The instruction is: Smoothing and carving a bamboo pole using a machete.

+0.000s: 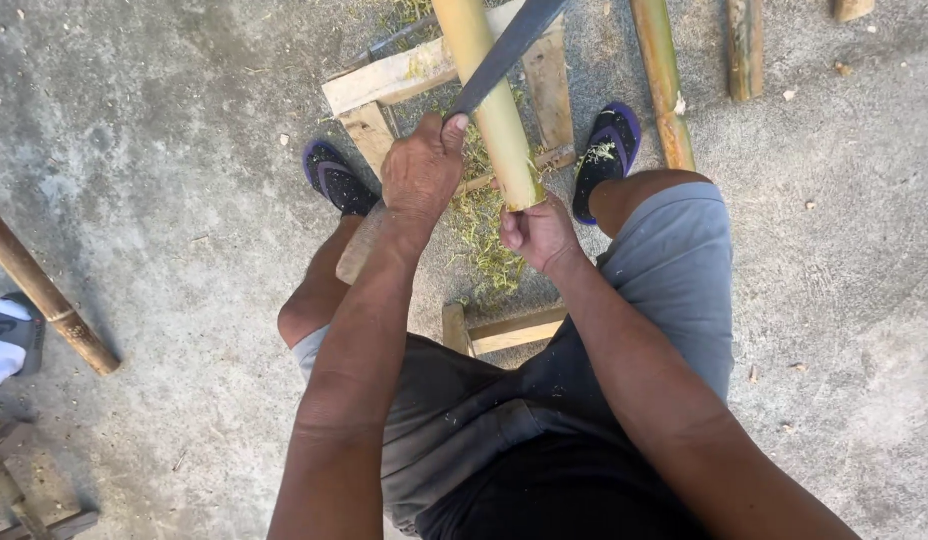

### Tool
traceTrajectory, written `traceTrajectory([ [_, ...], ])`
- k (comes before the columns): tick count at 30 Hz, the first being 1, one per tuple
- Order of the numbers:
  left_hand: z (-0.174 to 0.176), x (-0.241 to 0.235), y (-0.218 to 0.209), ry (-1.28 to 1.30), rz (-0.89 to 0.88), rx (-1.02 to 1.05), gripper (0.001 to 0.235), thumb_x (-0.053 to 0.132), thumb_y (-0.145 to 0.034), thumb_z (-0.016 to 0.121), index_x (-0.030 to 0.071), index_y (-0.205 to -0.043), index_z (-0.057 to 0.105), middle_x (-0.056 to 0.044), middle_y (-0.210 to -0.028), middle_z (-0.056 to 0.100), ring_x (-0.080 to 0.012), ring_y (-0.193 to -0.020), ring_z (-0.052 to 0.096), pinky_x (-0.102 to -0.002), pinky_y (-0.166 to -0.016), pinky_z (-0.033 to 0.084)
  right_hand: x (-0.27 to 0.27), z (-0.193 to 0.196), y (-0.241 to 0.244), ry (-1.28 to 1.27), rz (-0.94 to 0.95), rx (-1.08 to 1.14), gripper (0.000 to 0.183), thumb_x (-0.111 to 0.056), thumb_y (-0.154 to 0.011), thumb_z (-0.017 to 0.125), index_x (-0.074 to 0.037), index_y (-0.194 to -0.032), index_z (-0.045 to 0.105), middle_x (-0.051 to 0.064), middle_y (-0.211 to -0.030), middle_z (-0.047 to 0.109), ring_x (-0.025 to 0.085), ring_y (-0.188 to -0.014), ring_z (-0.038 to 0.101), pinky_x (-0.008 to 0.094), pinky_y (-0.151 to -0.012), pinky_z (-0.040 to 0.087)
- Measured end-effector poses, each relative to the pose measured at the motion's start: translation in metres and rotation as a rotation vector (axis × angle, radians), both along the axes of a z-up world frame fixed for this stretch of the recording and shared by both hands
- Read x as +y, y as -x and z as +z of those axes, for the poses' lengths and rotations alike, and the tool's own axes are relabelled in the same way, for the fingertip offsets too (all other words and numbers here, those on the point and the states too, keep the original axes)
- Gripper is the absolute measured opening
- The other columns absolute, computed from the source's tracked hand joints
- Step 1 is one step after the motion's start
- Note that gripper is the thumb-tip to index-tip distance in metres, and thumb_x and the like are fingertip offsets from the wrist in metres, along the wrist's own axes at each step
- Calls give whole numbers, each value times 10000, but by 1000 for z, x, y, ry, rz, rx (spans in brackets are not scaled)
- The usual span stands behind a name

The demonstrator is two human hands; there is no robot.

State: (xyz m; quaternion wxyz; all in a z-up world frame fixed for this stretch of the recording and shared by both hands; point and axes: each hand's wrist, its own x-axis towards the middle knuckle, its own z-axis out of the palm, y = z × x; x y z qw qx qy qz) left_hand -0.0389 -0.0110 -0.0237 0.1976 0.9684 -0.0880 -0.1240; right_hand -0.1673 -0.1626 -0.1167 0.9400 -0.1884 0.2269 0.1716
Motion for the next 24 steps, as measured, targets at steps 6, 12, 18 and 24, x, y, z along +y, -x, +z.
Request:
traceTrajectory([
  [6, 9, 4, 56, 21, -226, 14, 548, 532, -1097, 356, 68, -936, 601, -144, -628, 653, -361, -607, 702, -530, -583, 565, 6, -29, 6, -10, -74, 60, 291, -215, -931, 717, -56, -1142, 596, 91, -684, 617, 207, -487, 533, 346, -461, 432],
  [12, 6, 3, 36, 11, -157, 58, 557, 535, -1078, 364, 67, -920, 623, -78, -551, 596, -258, -489, 651, -440, -458, 528, 6, 7, -2, 77, -37, 38, 269, -209, -900, 695, -66, -1127, 674, 52, -642, 604, 149, -455, 508, 298, -435, 411],
  [18, -5, -3, 61, -36, -174, 90, 626, 539, -1080, 257, 51, -951, 627, -9, -519, 534, -160, -398, 543, -372, -354, 473, 11, -7, 0, 100, -64, 114, 160, -186, -942, 693, -90, -1049, 622, 51, -647, 606, 146, -460, 512, 302, -429, 405],
  [24, -12, 3, 42, -59, -178, 54, 669, 575, -1068, 194, 79, -941, 624, -20, -539, 561, -199, -434, 592, -386, -367, 499, 12, 11, -3, 113, -40, 68, 190, -197, -937, 700, -68, -1071, 659, 32, -641, 611, 120, -442, 502, 275, -420, 394],
])
